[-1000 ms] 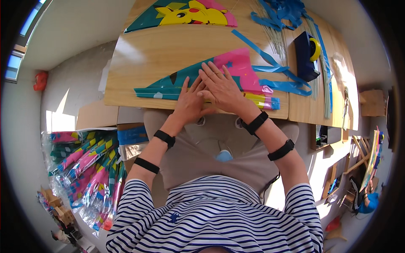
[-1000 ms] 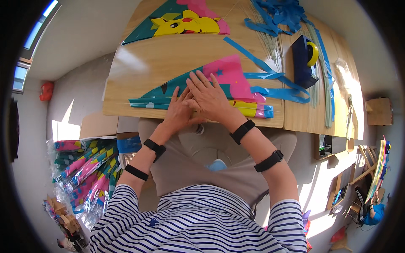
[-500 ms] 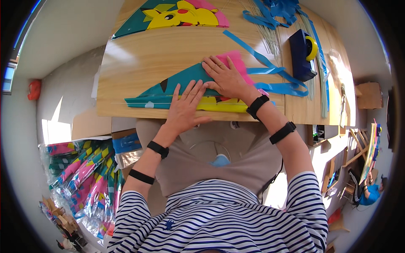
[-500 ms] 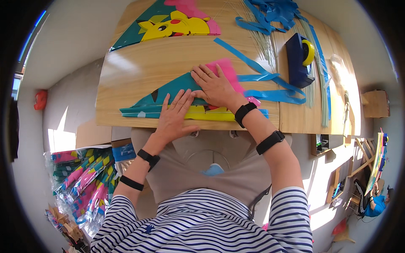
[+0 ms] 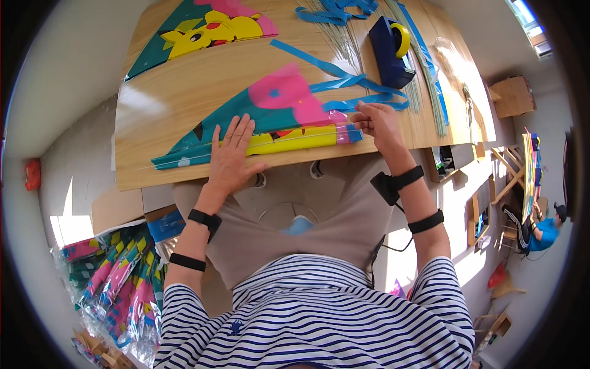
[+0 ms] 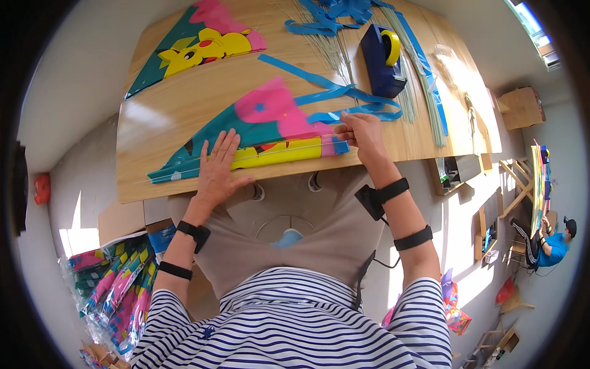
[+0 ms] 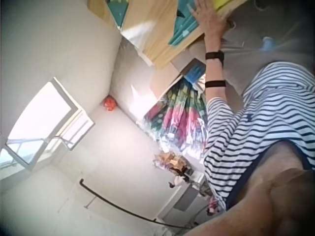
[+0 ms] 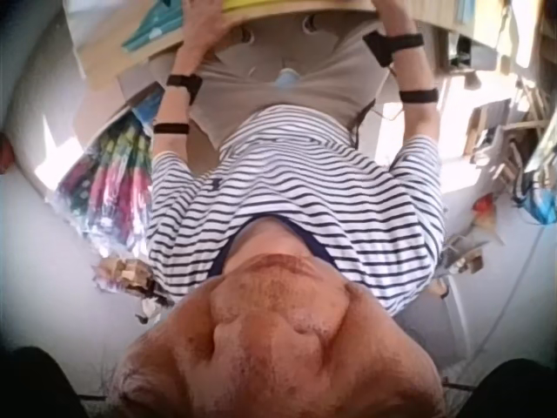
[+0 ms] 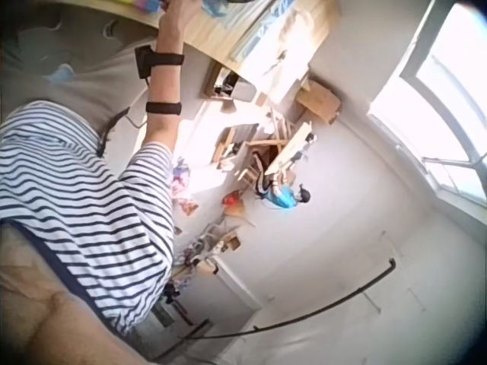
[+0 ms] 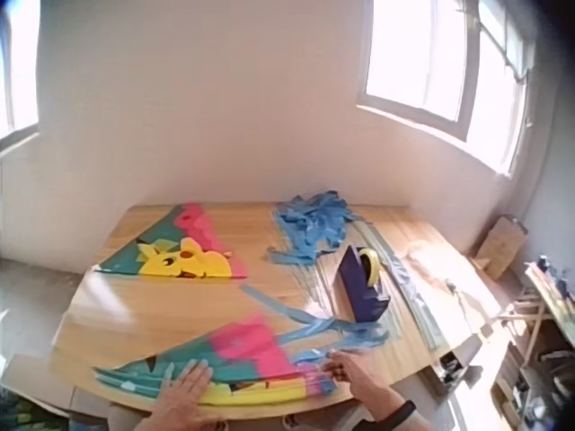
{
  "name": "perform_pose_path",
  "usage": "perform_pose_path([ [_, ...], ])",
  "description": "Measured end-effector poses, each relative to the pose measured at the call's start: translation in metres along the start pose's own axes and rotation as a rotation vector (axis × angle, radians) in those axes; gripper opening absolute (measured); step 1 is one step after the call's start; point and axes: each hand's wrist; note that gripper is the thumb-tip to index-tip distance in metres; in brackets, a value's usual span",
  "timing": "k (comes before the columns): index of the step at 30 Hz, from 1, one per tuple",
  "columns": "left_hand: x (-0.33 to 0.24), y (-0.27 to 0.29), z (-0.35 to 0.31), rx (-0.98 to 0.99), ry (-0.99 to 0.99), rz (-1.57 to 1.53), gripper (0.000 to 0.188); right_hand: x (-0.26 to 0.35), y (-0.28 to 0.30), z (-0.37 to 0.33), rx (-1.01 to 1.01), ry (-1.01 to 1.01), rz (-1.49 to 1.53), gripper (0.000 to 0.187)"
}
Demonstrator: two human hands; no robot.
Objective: Assemble a Pikachu-themed kite by folding and taping the material.
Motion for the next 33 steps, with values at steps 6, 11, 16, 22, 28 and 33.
perform_pose_path([
  [6, 0.001, -0.001, 0.001, 0.001, -0.004, 0.017, 0.104, -0.025, -0.001, -0.003, -0.056, -0.129, 0.156, 0.031],
  [11, -0.001, -0.002, 0.003, -0.018, -0.023, 0.025, 0.103, -0.048, 0.039, 0.029, -0.351, 0.326, -0.584, 0.040],
  [16, -0.001, 0.000, 0.001, -0.007, -0.020, 0.029, 0.102, -0.022, 0.074, 0.038, -0.573, 0.281, -1.013, 0.054],
  [22, -0.002, 0.001, 0.004, -0.003, -0.031, 0.033, 0.102, -0.013, 0.073, 0.054, -0.613, 0.284, -1.144, 0.066],
  [28, 0.000, 0.000, 0.002, 0.000, -0.022, 0.036, 0.103, -0.023, 0.058, 0.064, -0.543, 0.242, -1.126, 0.057],
  [33, -0.001, 0.001, 0.002, -0.003, -0.022, 0.023, 0.104, -0.032, 0.048, 0.081, -0.697, 0.237, -1.158, 0.028],
])
Point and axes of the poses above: each hand's wrist, its own z-axis towards the middle knuckle, its own y-axis out of the back of the hand, x = y × z, and after that the axes turned 11 degrees about y, right-handed
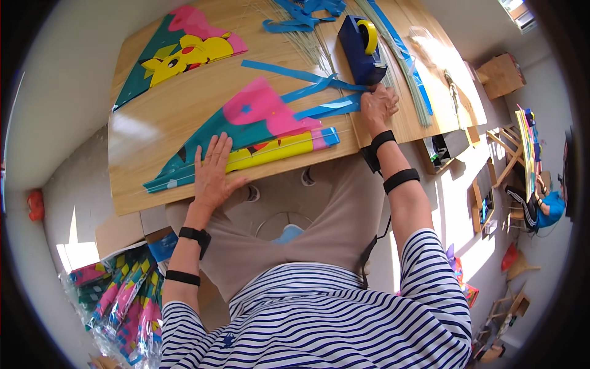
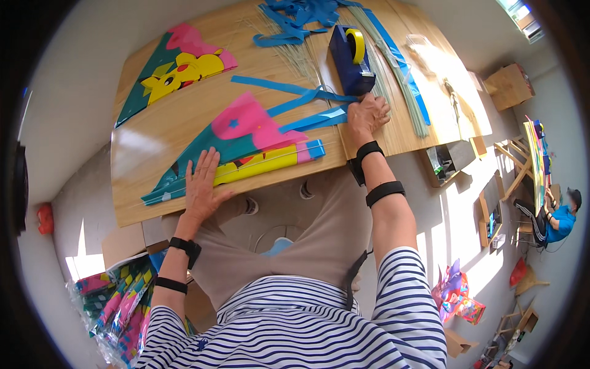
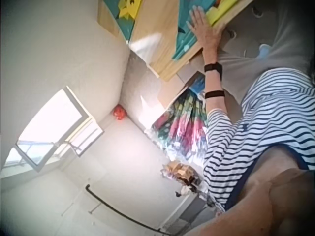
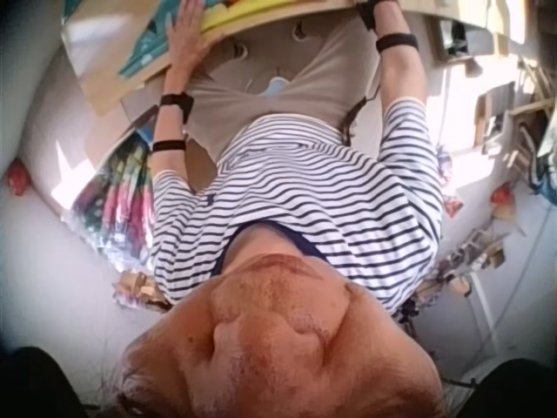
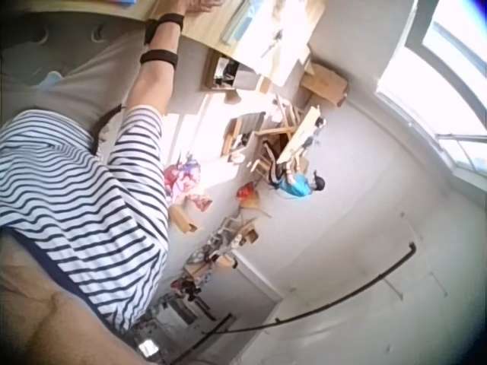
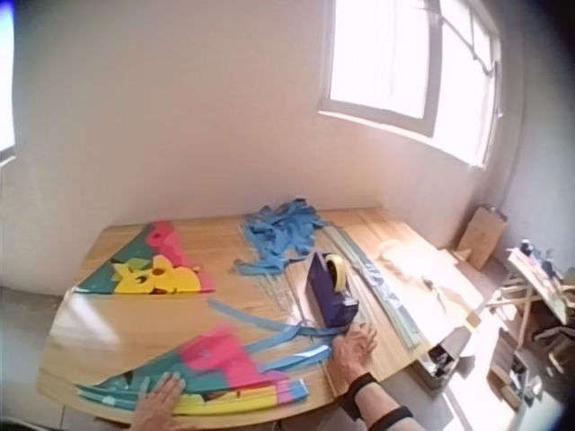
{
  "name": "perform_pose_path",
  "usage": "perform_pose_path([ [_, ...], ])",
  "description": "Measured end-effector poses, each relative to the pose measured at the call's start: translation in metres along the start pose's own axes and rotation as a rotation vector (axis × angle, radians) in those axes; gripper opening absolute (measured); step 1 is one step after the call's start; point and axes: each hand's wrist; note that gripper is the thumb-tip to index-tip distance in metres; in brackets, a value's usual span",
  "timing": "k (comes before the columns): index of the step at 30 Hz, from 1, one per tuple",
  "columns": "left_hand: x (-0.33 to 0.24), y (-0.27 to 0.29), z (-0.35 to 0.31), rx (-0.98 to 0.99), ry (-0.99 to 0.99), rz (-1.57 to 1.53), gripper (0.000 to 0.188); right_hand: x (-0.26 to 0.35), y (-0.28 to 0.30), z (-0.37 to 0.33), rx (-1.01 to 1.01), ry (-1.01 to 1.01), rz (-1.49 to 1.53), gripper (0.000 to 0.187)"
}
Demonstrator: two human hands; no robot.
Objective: Assemble a Pikachu-themed kite by folding and taping the material.
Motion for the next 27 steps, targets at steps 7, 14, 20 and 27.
perform_pose_path([
  [7, 0.000, 0.000, -0.002, -0.008, 0.003, 0.000, 0.104, -0.004, 0.010, 0.017, -0.216, -0.066, 0.519, 0.022],
  [14, 0.003, -0.003, -0.002, -0.015, -0.012, 0.041, 0.102, -0.018, 0.053, 0.058, -0.104, -0.568, 1.766, 0.017],
  [20, 0.002, -0.003, -0.001, -0.020, -0.017, 0.041, 0.102, -0.056, 0.079, 0.086, -0.023, -0.713, 1.966, 0.020],
  [27, 0.002, -0.002, -0.002, -0.017, -0.011, 0.039, 0.101, -0.075, 0.120, 0.123, -0.156, -0.885, 1.963, 0.014],
])
Point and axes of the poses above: each hand's wrist, its own z-axis towards the middle knuckle, its own y-axis out of the back of the hand, x = y × z, and after that the axes turned 11 degrees about y, right-handed
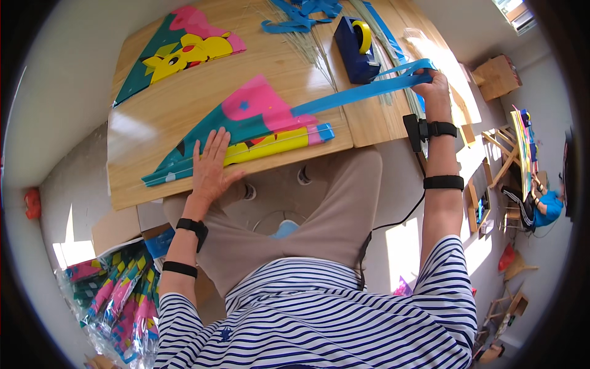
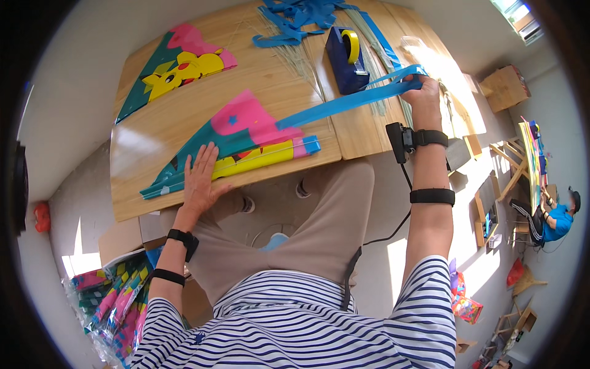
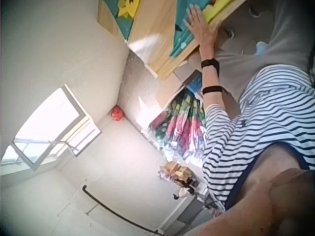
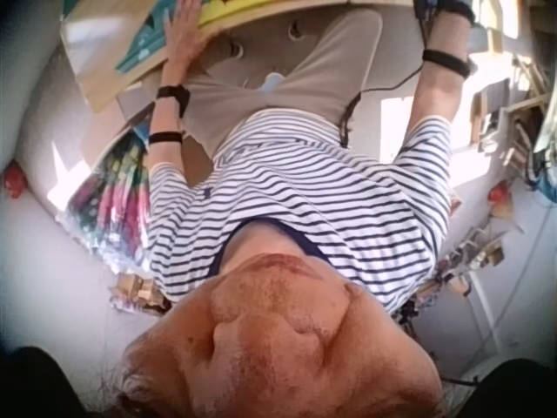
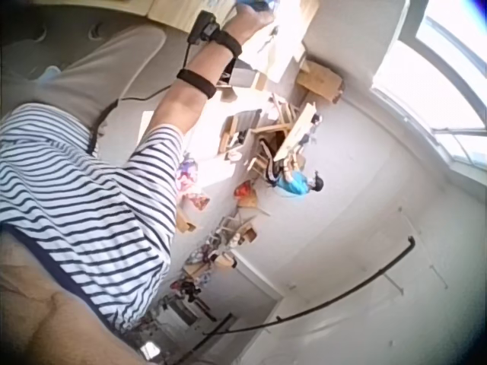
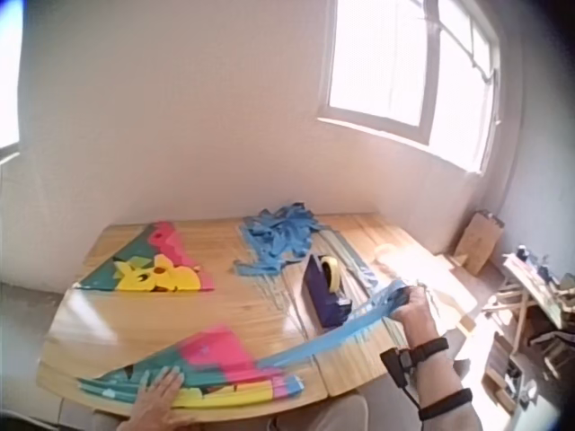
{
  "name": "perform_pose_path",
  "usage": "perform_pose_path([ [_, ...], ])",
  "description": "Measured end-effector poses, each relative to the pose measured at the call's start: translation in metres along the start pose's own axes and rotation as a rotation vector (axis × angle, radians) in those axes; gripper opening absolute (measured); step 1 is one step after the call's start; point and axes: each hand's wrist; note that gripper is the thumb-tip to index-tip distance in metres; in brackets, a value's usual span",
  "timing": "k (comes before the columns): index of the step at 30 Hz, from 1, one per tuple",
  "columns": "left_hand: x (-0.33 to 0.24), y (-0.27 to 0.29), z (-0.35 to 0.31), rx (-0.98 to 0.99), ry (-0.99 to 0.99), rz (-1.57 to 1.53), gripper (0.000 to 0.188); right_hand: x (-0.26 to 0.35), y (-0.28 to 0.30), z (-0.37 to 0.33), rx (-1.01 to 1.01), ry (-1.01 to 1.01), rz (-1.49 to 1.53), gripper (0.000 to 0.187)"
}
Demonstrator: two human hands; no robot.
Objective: Assemble a Pikachu-themed kite by folding and taping the material.
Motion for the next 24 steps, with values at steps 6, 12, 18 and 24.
perform_pose_path([
  [6, -0.001, 0.001, 0.000, -0.009, 0.004, -0.037, 0.101, 0.030, -0.012, -0.002, 0.028, 0.090, -0.194, 0.013],
  [12, 0.002, -0.002, -0.002, -0.034, -0.004, -0.065, 0.099, 0.015, -0.053, -0.066, 0.358, 0.111, -0.314, 0.013],
  [18, 0.003, -0.005, -0.003, -0.057, -0.003, -0.086, 0.098, -0.074, -0.135, -0.192, 0.641, -0.074, -0.465, 0.015],
  [24, 0.008, -0.010, -0.005, -0.082, 0.005, -0.099, 0.096, -0.277, -0.149, -0.329, 1.046, 0.027, -0.756, 0.020],
])
Point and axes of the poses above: each hand's wrist, its own z-axis towards the middle knuckle, its own y-axis out of the back of the hand, x = y × z, and after that the axes turned 11 degrees about y, right-handed
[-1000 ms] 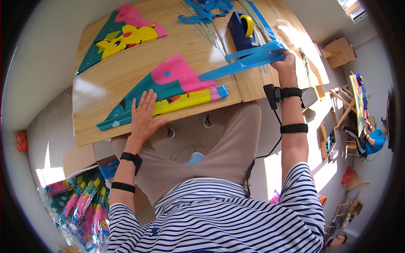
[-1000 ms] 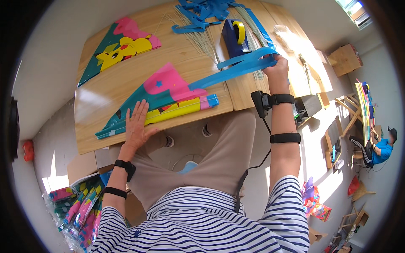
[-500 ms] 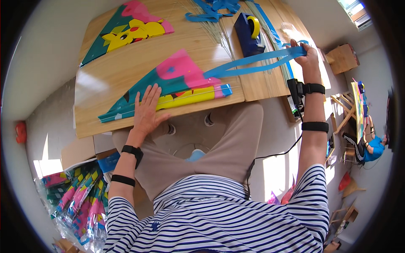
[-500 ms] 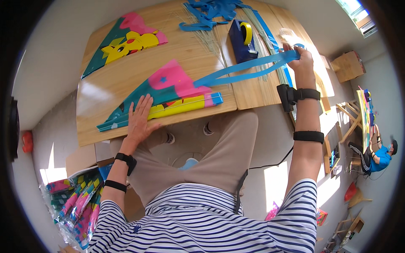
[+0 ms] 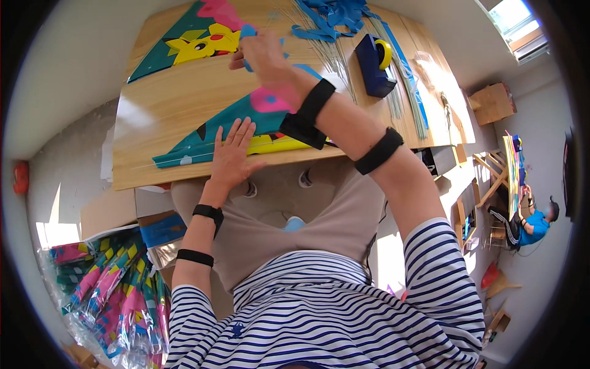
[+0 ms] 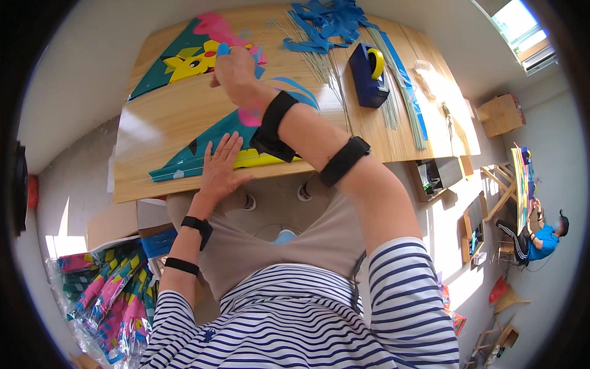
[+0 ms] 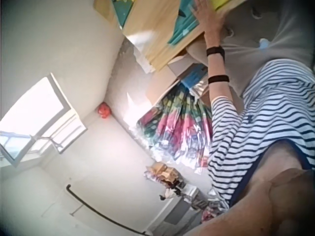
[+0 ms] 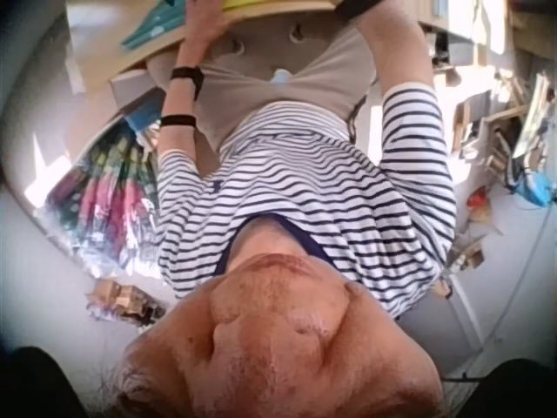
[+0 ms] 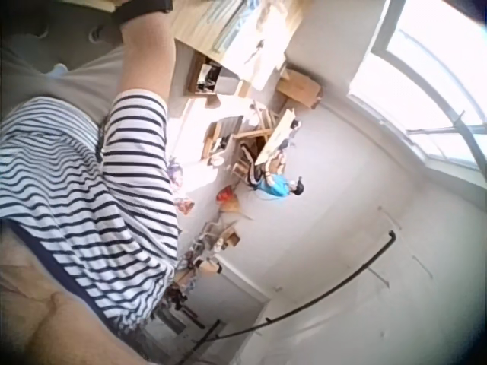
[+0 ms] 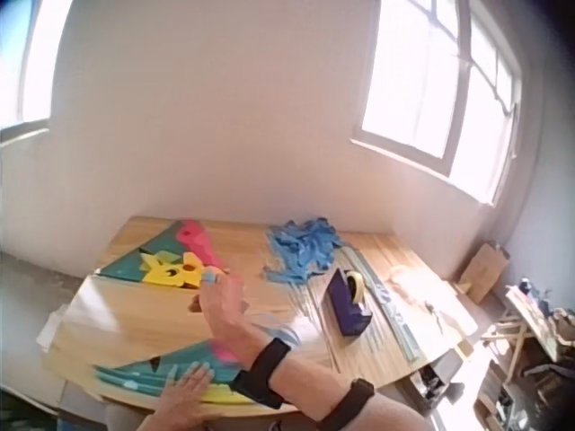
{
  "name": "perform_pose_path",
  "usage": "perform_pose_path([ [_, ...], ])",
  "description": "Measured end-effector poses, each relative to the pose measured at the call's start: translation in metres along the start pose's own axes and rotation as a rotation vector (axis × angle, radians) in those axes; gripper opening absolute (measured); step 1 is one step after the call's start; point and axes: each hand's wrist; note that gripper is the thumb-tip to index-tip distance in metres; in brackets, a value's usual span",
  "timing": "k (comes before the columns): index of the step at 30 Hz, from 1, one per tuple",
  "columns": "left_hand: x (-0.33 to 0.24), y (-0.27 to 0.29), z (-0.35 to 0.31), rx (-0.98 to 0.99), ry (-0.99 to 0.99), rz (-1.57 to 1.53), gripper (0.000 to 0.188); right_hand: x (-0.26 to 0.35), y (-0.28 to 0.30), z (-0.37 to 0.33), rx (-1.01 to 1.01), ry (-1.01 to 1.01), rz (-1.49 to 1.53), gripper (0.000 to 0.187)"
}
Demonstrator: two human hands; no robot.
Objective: Assemble a Pikachu-themed kite by folding and taping the material.
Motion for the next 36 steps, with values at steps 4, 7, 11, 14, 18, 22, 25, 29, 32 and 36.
perform_pose_path([
  [4, 0.010, -0.010, 0.001, 0.104, 0.059, -0.159, 0.090, -0.100, -0.103, -0.058, 0.352, 0.380, -0.975, 0.026],
  [7, 0.008, -0.016, 0.005, -0.049, -0.086, 0.059, 0.078, -0.120, -0.119, -0.105, 0.460, 0.637, -1.294, 0.026],
  [11, 0.010, -0.022, -0.004, -0.093, -0.045, 0.185, 0.070, -0.098, -0.107, -0.122, 0.637, 0.881, -1.089, 0.031],
  [14, 0.003, -0.012, 0.006, 0.142, 0.149, -0.317, 0.074, -0.072, -0.039, -0.129, 0.431, 0.943, -0.866, 0.031],
  [18, -0.007, 0.002, -0.002, 0.076, 0.105, -0.119, 0.090, -0.084, 0.069, -0.158, 0.298, 0.746, -1.137, 0.034],
  [22, -0.003, -0.001, -0.003, 0.045, 0.099, -0.098, 0.096, -0.107, 0.109, -0.186, 0.335, 0.732, -1.345, 0.061],
  [25, -0.005, 0.001, -0.001, 0.068, 0.107, -0.070, 0.097, -0.116, 0.105, -0.189, 0.391, 0.695, -1.329, 0.075],
  [29, -0.005, 0.001, 0.000, 0.020, 0.070, -0.060, 0.095, -0.123, 0.105, -0.179, 0.427, 0.653, -1.343, 0.083],
  [32, -0.009, 0.002, 0.000, 0.084, 0.126, -0.033, 0.093, -0.136, 0.111, -0.176, 0.440, 0.628, -1.340, 0.085],
  [36, -0.006, 0.003, 0.003, 0.008, 0.045, -0.033, 0.091, -0.148, 0.114, -0.175, 0.418, 0.635, -1.311, 0.089],
])
Point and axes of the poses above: each hand's wrist, its own z-axis towards the middle knuckle, its own y-axis out of the back of the hand, x = y × z, and after that the axes turned 11 degrees about y, right-handed
